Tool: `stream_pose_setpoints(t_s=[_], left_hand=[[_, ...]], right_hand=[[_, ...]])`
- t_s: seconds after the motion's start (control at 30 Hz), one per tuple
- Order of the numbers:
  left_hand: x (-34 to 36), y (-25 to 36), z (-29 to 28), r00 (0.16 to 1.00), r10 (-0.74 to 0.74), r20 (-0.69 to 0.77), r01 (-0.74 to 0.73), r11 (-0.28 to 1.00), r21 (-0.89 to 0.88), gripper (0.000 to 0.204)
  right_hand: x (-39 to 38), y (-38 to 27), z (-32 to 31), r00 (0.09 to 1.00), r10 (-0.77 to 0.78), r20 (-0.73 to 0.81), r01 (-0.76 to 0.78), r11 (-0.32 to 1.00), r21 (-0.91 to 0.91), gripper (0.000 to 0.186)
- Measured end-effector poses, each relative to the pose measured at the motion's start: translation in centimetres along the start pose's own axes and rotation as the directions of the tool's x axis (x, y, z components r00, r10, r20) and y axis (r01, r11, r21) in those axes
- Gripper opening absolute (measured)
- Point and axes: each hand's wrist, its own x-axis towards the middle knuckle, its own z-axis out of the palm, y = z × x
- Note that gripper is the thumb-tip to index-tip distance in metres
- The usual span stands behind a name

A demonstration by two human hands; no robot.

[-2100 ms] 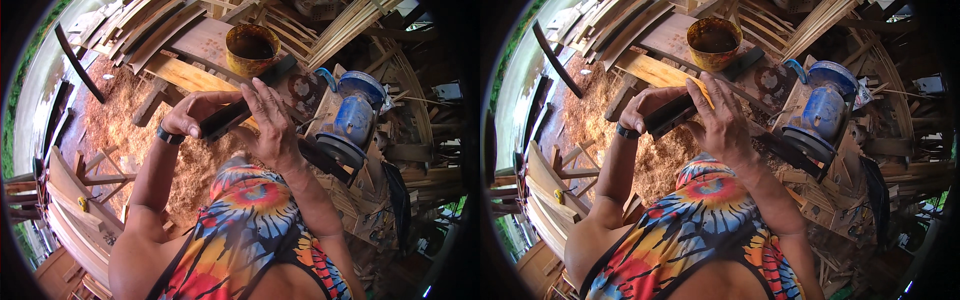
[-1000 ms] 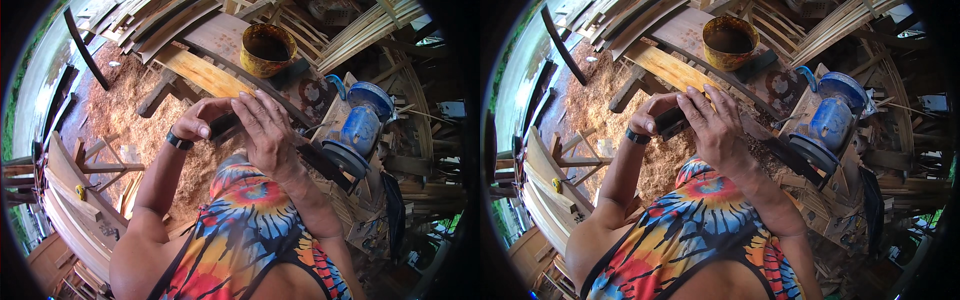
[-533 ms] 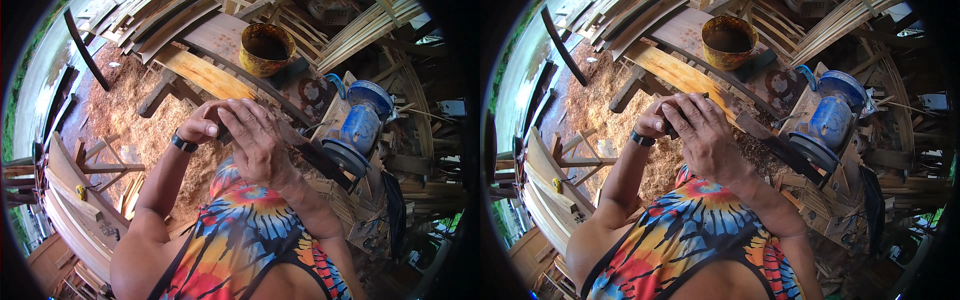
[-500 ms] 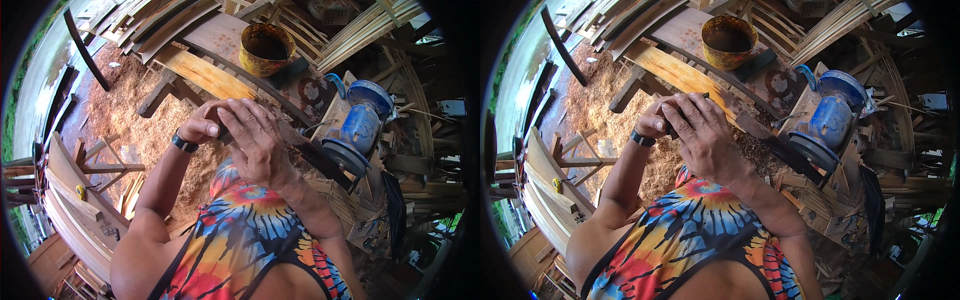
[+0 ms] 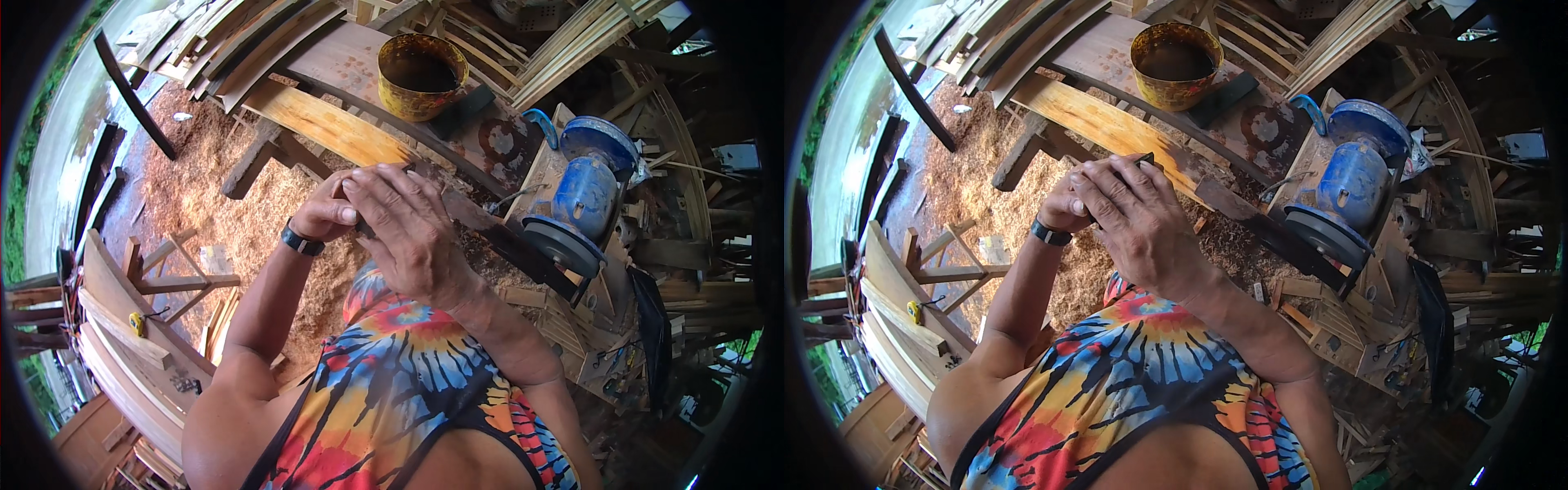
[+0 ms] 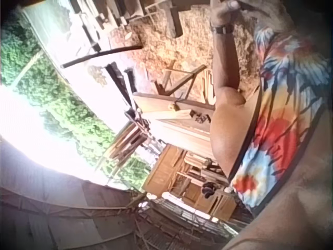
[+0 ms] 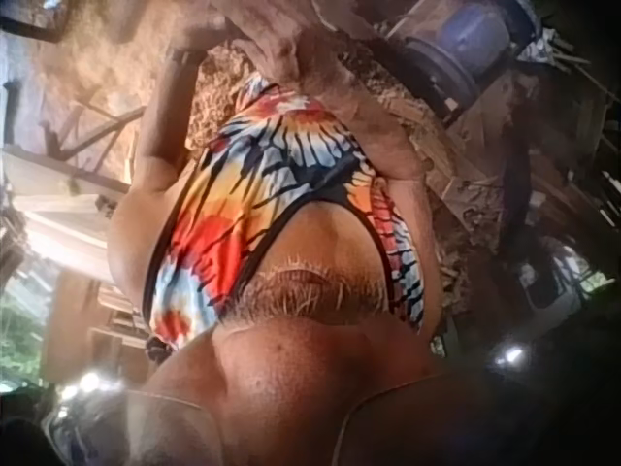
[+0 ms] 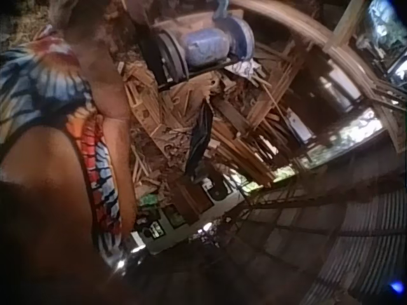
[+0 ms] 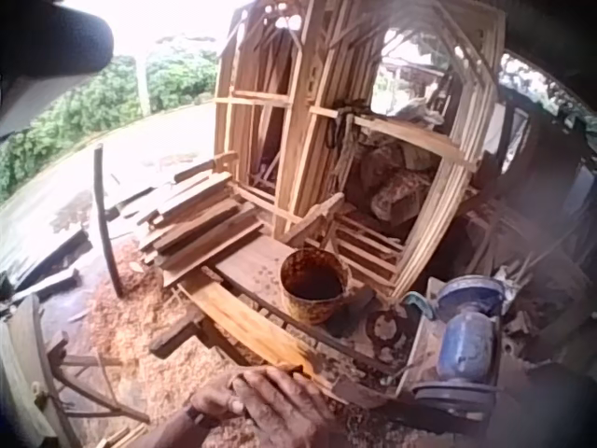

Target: The person sharpens a small metal woodworking tool by holding it against a spinning bench grinder stone, occasionally checking the edge by hand and dipping it into a container.

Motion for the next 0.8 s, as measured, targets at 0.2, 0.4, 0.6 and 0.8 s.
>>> stream_pose_setpoints(t_s=[0.2,0.4,0.6,0.8], left_hand=[[0.0,-1.0,1.5,0.998,-0.015,-0.054,0.013,0.999,-0.041,0.098],[0.2,-2.5,2.3,0.998,-0.013,-0.063,0.005,0.992,-0.126,0.1],[-0.2,-4.4,2.6,0.995,-0.046,-0.087,0.034,0.991,-0.131,0.103],[1.9,-5.6,7.2,0.989,-0.015,-0.146,0.005,0.998,-0.066,0.114]], right_hand=[[-0.9,0.5,0.1,0.998,-0.028,-0.053,0.028,1.0,-0.013,0.059],[-1.6,0.5,-0.3,0.997,-0.022,-0.07,0.021,1.0,-0.006,0.059],[-3.2,0.4,-1.8,0.99,-0.022,-0.141,0.029,0.999,0.044,0.064],[-7.5,0.5,-3.4,0.968,0.034,-0.249,-0.04,0.999,-0.017,0.059]])
